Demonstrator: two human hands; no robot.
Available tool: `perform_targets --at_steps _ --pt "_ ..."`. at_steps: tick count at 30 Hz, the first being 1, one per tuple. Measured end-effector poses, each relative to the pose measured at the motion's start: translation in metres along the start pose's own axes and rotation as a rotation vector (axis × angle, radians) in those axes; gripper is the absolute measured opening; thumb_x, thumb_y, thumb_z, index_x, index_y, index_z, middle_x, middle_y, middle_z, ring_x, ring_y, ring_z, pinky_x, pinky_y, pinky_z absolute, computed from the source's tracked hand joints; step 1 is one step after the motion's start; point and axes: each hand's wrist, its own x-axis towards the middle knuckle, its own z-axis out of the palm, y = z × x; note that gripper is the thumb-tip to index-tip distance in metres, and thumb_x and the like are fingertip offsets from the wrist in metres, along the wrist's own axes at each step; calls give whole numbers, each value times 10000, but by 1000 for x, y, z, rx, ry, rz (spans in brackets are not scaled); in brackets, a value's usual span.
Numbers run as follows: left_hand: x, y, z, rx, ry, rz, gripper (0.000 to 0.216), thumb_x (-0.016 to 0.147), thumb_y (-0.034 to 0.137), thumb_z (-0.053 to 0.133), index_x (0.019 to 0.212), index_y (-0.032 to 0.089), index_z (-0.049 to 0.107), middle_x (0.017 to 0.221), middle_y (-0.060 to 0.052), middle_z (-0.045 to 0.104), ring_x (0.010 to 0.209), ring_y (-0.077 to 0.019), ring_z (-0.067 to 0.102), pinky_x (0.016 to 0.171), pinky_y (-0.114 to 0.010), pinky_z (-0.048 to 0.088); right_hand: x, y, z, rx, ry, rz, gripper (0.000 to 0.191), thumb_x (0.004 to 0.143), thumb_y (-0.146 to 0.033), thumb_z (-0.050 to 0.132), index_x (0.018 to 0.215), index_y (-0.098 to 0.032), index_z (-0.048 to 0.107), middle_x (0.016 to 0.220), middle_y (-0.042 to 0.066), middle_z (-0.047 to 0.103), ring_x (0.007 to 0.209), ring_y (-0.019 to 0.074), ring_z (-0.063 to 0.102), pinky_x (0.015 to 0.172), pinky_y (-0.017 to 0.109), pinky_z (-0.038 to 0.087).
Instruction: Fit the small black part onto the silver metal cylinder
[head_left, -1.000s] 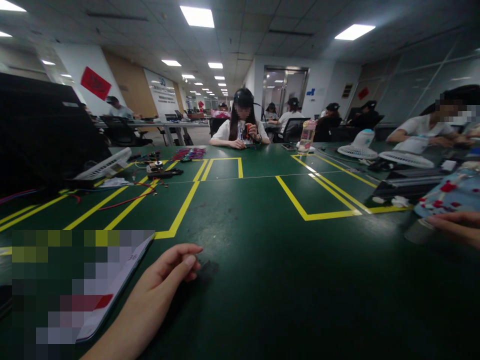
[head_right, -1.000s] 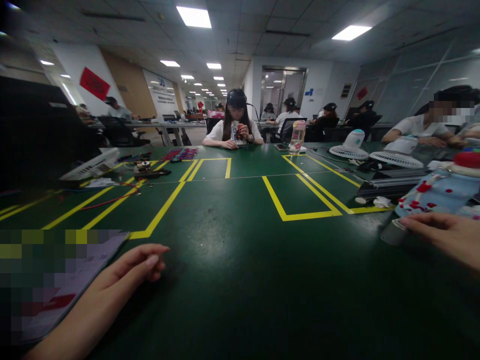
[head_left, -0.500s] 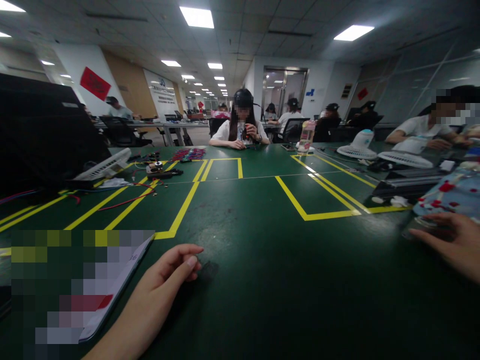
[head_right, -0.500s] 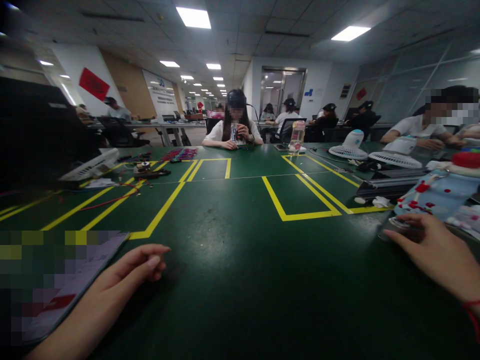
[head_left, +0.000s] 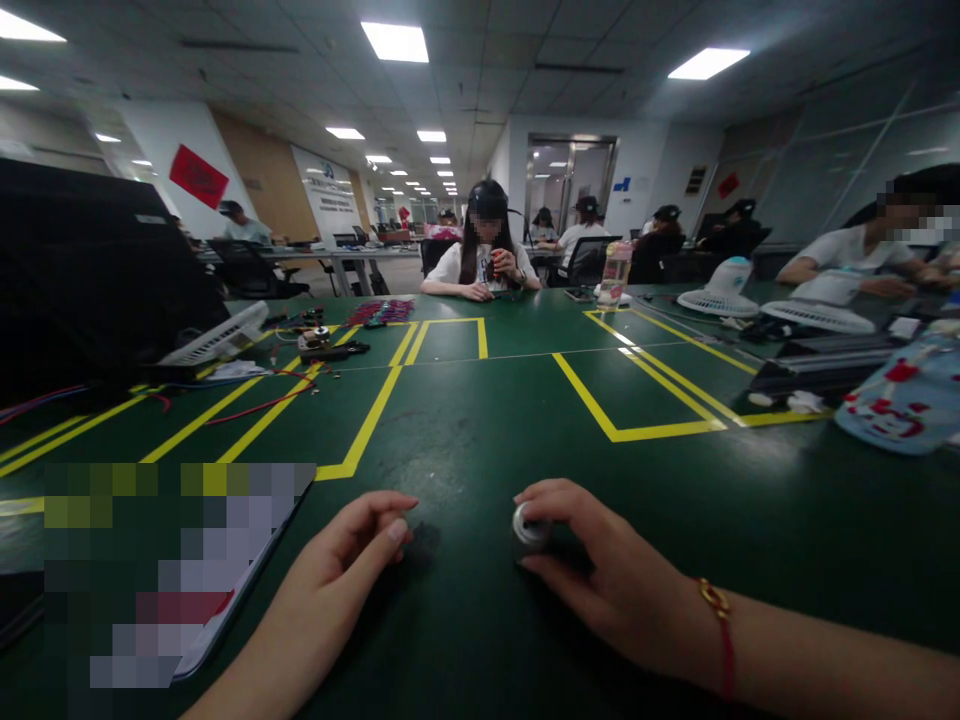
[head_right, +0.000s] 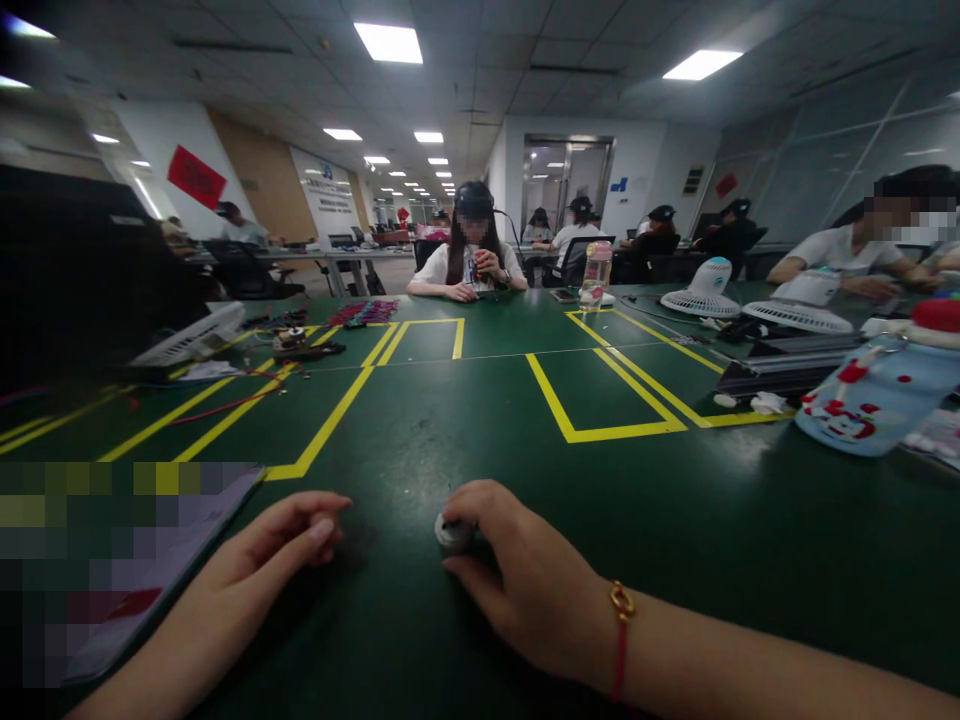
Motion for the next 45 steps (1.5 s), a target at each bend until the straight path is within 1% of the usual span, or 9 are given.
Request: perform_targets --at_steps 5,9,14,17,20,23,29,37,45 --pt "-1 9 14 120 -78 117 260 899 310 554 1159 304 564 951 -5 643 857 -215 621 753 -325 502 3 9 4 27 -23 33 394 831 -229 574 1200 -231 439 1203 58 504 1069 132 508 957 306 447" --pt "-4 28 36 241 -183 320 549 792 112 610 1269 357 490 1126 -23 610 936 -229 603 860 -380 483 5 13 6 145 -29 84 429 794 -204 610 1188 -224 443 1150 52 524 1015 130 524 932 324 444" --pt "-6 38 55 190 -281 403 842 712 55 684 1385 413 327 1279 -25 553 1079 -249 561 970 -410 443 18 8 3 897 -70 396 503 764 -327 697 1123 -183 376 1028 45 562 902 117 578 823 292 479" --pt "-6 36 54 167 -260 432 766 764 131 698 1382 416 348 1241 -28 580 1021 -242 587 928 -402 476 18 5 0 1351 -208 616 429 848 -413 597 1120 -169 373 1001 42 560 830 97 602 782 270 487" --pt "-5 36 52 161 -258 495 558 807 185 686 1291 387 496 1205 -30 598 1048 -251 574 914 -387 483 15 5 3 1567 -354 653 373 908 -450 498 1096 -133 439 986 54 556 826 90 610 799 246 480" --pt "-3 35 51 132 -262 525 413 846 185 656 1208 364 571 1120 -21 610 1024 -231 574 884 -351 488 11 5 7 1589 -355 647 332 890 -413 544 1052 -136 458 978 51 561 846 103 608 826 290 483" --pt "-6 34 51 143 -258 561 388 846 162 658 1182 342 588 1031 -15 613 949 -211 588 825 -324 497 11 8 9 1557 -392 611 315 886 -397 557 1044 -143 461 943 44 588 802 102 627 795 295 498" --pt "-12 43 50 300 -146 612 267 823 182 641 1072 273 605 1061 -46 647 983 -248 600 836 -370 494 10 13 18 1557 -472 479 442 888 -574 455 935 -136 408 775 62 638 629 136 656 661 265 520" --pt "-11 35 52 316 -102 710 338 812 161 668 1110 278 558 1015 -35 669 940 -231 626 819 -363 507 9 11 16 1515 -483 502 439 888 -547 477 948 -112 451 835 88 642 688 151 669 706 275 515"
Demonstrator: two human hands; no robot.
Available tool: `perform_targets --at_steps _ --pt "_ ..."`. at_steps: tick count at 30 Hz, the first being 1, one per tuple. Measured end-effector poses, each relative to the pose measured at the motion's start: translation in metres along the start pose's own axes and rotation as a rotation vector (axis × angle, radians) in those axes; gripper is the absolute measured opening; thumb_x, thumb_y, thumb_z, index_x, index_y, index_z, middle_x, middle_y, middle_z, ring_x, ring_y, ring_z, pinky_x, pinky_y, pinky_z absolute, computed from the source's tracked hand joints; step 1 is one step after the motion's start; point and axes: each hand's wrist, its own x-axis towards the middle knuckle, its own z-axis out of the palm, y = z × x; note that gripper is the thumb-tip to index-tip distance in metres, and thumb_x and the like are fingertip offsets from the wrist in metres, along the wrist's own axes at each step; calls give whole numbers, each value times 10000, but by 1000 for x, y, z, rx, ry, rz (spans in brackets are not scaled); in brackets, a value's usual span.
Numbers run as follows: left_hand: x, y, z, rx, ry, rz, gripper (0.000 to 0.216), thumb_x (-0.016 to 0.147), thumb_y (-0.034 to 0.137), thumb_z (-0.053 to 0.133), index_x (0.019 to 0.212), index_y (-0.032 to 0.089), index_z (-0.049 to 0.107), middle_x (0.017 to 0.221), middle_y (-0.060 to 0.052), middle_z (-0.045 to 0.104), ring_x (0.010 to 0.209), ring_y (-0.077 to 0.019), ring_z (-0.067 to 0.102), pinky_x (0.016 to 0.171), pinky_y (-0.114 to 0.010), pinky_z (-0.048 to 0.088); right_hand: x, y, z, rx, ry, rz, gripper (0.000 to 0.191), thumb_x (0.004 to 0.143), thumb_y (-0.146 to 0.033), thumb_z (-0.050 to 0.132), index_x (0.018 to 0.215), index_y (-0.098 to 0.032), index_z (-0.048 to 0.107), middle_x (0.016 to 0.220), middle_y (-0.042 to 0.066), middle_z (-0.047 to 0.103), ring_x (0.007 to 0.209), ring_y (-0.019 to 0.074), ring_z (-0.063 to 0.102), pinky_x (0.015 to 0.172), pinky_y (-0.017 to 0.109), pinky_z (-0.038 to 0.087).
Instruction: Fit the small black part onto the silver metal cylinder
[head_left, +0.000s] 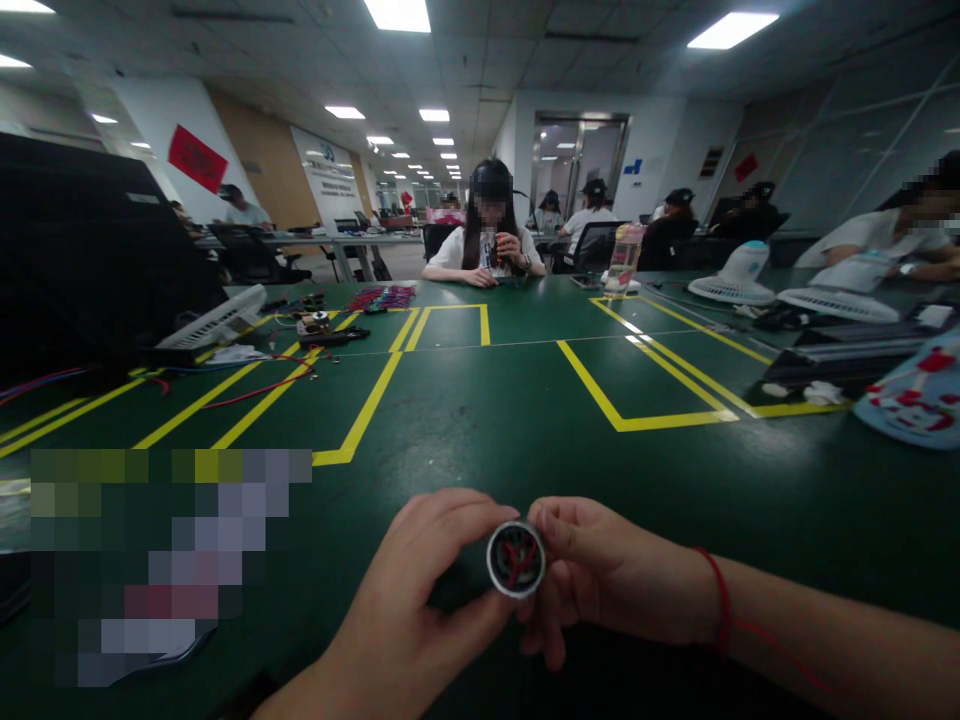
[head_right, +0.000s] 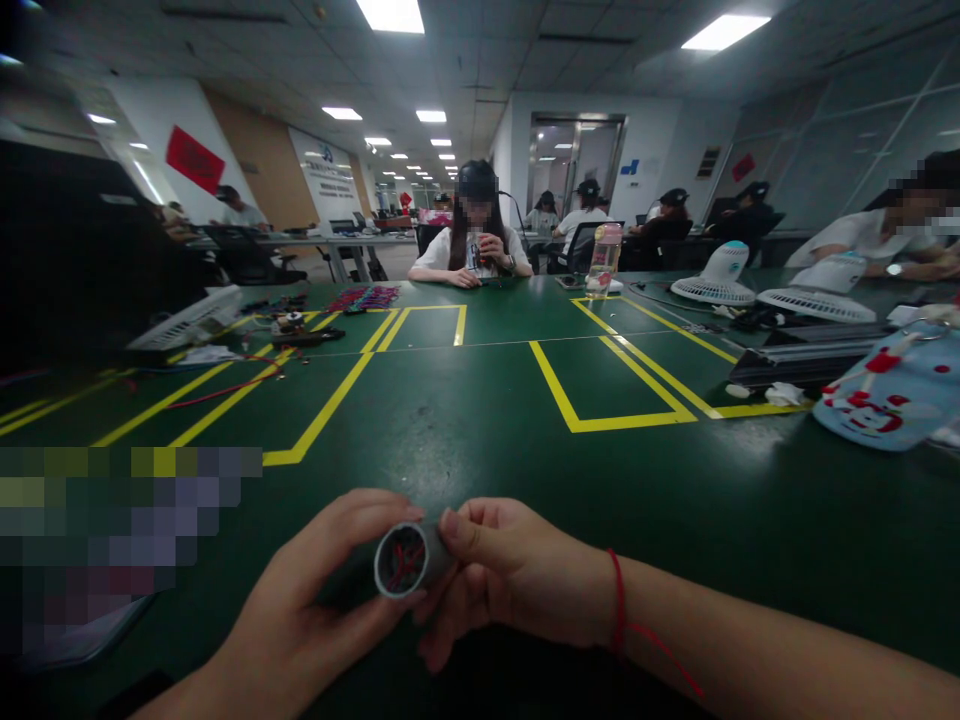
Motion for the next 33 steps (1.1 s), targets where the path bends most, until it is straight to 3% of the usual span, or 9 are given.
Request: perform_targets --at_steps 4,7,10,13,16,21,27,33 --pt "-5 -7 1 0 13 59 417 834 121 649 1198 300 552 1081 -38 623 981 -222 603 836 -364 505 -3 -6 4 48 72 10 336 872 -407 572 1054 -147 461 908 51 622 807 146 663 805 344 517" --pt "-6 -9 1 46 -34 22 453 882 31 503 1201 344 576 1175 -28 572 1040 -206 575 862 -362 493 -3 -12 4 -5 232 -85 464 786 -260 684 1177 -238 435 1047 9 587 921 144 639 873 406 504" --pt "-2 -9 2 23 -66 -51 469 893 -1 413 1151 346 596 1225 -6 560 1089 -193 557 910 -363 469 -1 -15 3 -342 384 -290 478 710 -197 741 1126 -222 507 1073 10 586 958 120 618 882 318 514" --pt "4 -7 2 -83 -5 -199 320 927 88 461 1123 316 571 1105 8 629 1034 -176 587 908 -339 466 1 -13 2 -734 420 -400 398 750 -199 700 1115 -210 540 1108 26 587 1018 111 598 937 277 499" --pt "13 -4 2 -141 1 -284 233 928 161 528 1104 302 584 1019 21 654 943 -165 609 849 -306 479 1 -8 2 -945 430 -428 464 778 -169 652 1196 -244 466 1131 13 580 1037 102 590 958 285 499" --pt "29 5 0 -133 -66 -270 130 911 199 575 950 247 689 957 -1 645 915 -174 605 814 -293 470 2 -4 0 -1064 466 -444 544 767 -177 658 1234 -247 387 1145 10 575 1031 87 587 932 255 508" --pt "36 4 -11 -97 76 -377 115 878 293 617 886 258 727 886 2 648 804 -178 611 706 -285 466 -3 -11 2 -1200 524 -373 521 787 -259 647 1265 -288 441 1161 -12 575 1046 84 573 950 249 488" --pt "23 -17 -5 -21 -112 -382 71 791 218 715 800 261 770 863 -6 708 833 -204 647 763 -321 480 -11 -15 0 -1313 608 -357 449 754 -250 656 1183 -273 524 1106 -30 587 970 75 578 877 220 493"
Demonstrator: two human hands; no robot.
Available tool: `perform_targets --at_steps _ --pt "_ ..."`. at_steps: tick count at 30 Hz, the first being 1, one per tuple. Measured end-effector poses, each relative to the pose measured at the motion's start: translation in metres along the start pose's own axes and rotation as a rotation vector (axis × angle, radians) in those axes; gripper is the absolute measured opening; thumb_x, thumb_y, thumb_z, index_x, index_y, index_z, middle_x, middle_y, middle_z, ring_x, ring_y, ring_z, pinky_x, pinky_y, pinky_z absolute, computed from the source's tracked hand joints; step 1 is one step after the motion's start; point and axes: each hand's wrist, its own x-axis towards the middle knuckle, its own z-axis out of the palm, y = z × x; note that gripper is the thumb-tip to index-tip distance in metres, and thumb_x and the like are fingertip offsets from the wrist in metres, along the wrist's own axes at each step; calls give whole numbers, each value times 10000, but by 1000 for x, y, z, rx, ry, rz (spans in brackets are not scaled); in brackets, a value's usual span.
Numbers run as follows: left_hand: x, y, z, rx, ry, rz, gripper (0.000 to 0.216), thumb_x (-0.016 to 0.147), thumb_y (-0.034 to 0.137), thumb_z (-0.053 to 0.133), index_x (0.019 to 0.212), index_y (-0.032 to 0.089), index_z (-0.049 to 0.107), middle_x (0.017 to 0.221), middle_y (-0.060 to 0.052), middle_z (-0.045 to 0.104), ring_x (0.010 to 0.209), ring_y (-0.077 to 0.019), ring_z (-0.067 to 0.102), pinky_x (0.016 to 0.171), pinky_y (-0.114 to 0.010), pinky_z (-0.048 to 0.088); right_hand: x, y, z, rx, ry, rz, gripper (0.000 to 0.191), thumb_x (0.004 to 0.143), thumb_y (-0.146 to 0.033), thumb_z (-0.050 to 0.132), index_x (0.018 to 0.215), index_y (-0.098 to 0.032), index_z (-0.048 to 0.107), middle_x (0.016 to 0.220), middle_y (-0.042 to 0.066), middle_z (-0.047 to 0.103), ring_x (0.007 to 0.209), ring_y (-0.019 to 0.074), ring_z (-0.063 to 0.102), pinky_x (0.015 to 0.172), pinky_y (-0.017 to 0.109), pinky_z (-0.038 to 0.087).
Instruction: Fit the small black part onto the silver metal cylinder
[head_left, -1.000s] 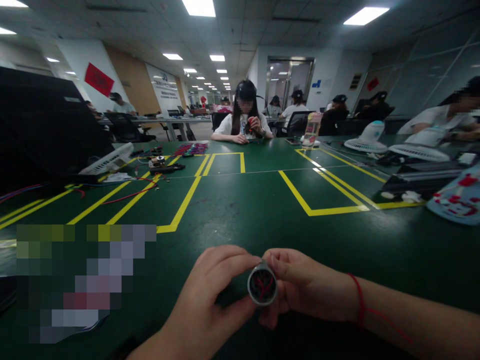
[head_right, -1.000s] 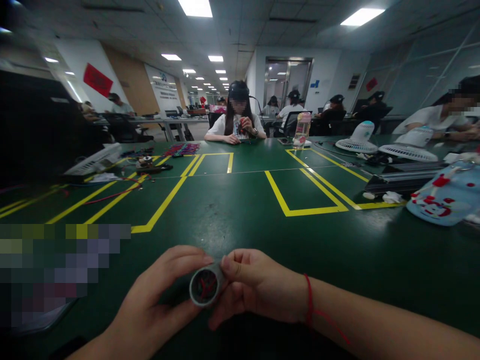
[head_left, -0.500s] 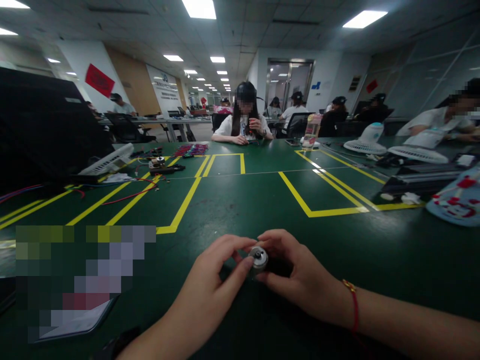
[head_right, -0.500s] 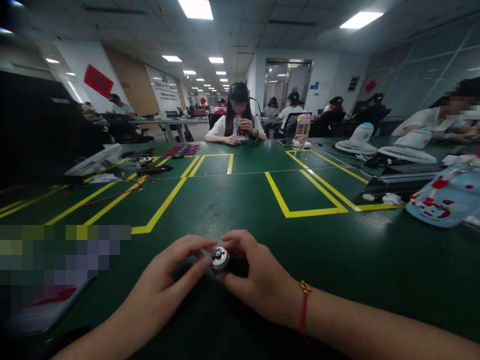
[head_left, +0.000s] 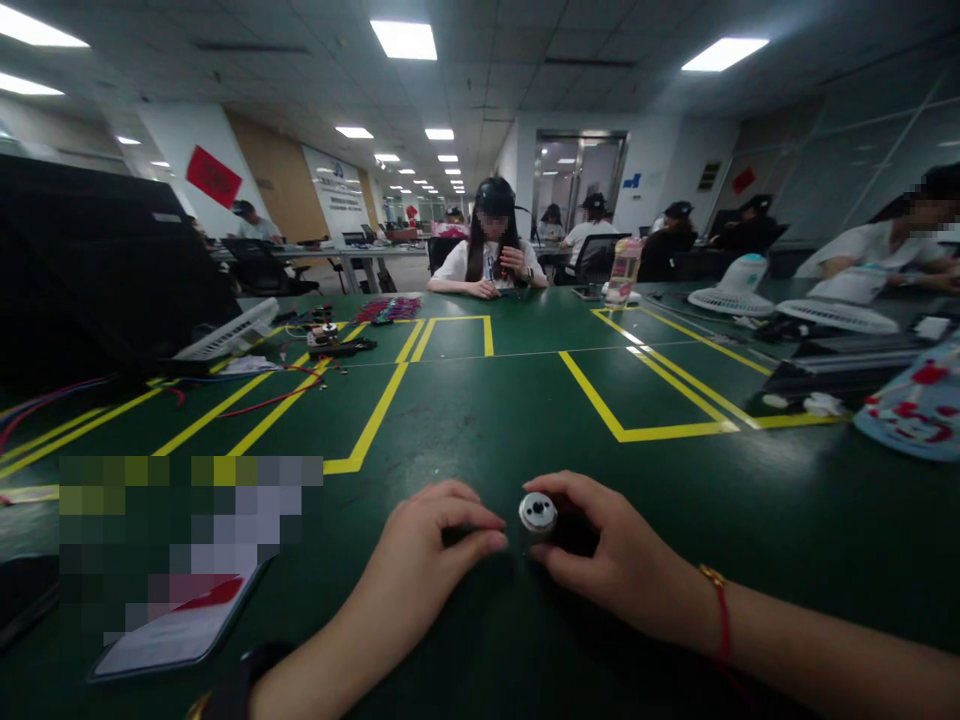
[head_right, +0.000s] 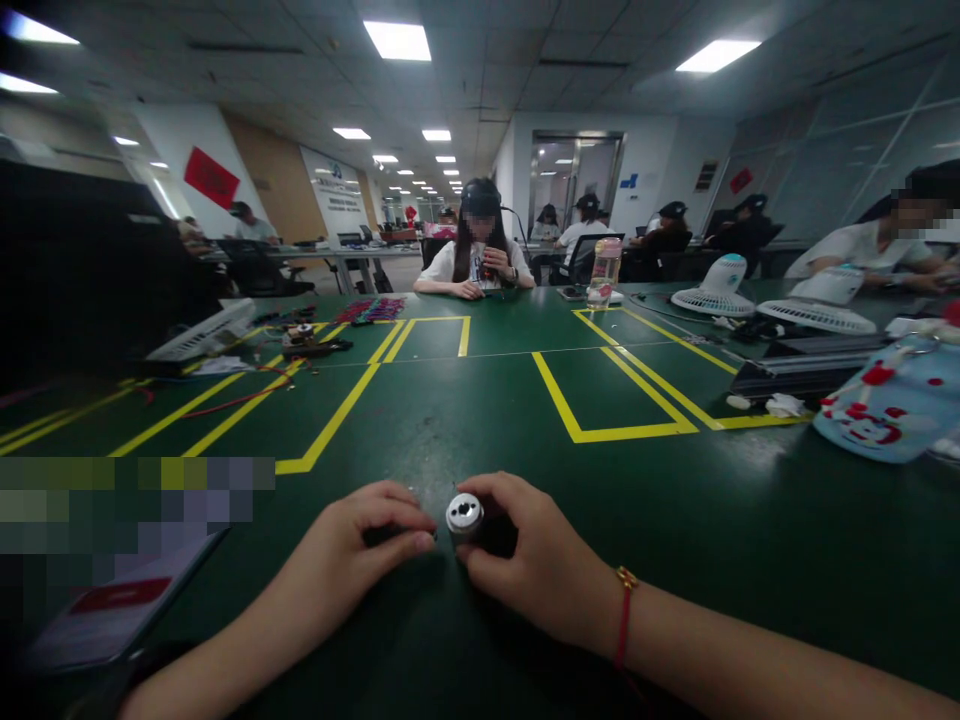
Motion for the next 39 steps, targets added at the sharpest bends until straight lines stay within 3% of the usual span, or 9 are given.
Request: perform_targets --at_steps 5,10,16,20,25,29,31,35,39 --pt "4 -6 14 60 -39 20 84 747 241 760 771 320 779 926 10 728 938 -257 619 820 -383 447 0 -4 4 24 -34 26 449 756 -260 659 1182 -273 521 1102 -31 590 966 77 578 861 210 493" --pt "0 -10 2 42 -13 3 205 812 256 682 1007 295 729 1027 -16 690 936 -225 624 826 -353 485 -1 2 -14 55 42 106 453 785 -347 641 1200 -229 504 1129 20 590 991 107 593 895 237 505" --pt "-28 -28 -33 -23 62 -140 198 914 350 510 985 276 681 1028 -20 681 987 -238 627 867 -360 491 -49 74 -123 -371 475 372 609 770 -522 610 1285 -229 467 1101 109 602 875 212 630 725 314 543" --pt "-35 -30 -38 -75 72 -230 218 900 413 515 974 282 673 988 -13 693 976 -255 638 852 -360 499 -104 132 -202 -732 600 596 595 780 -595 554 1258 -249 476 1019 140 624 699 212 621 571 320 494" --pt "-32 -29 -32 -66 82 -230 201 886 421 544 955 290 679 976 0 699 950 -246 649 848 -346 488 -135 164 -239 -910 640 518 606 768 -625 538 1191 -192 510 840 136 629 620 228 612 542 344 448" --pt "-32 -30 -32 -76 107 -241 190 890 412 543 947 297 684 949 15 707 934 -236 660 818 -325 497 -105 133 -207 -1271 754 251 766 752 -669 504 1292 -131 434 1199 247 515 1126 395 497 889 481 386" --pt "-32 -29 -32 -72 113 -241 186 887 403 549 935 291 689 931 16 713 923 -235 666 807 -320 501 -79 100 -166 -1222 709 37 732 768 -647 510 1298 -147 439 1317 192 447 1251 367 387 1032 499 278" --pt "-33 -30 -34 -79 122 -244 188 889 399 553 950 289 692 934 17 724 930 -238 672 805 -322 511 -27 27 -60 -714 98 -112 420 872 -492 510 1238 -287 539 1303 41 489 1203 205 436 1007 406 342" --pt "-35 -32 -36 -106 121 -232 185 897 386 551 966 282 689 951 6 724 956 -244 662 826 -330 507 11 -14 10 -422 -153 -123 285 838 -481 582 1035 -294 669 1123 21 594 1071 192 491 939 400 360"
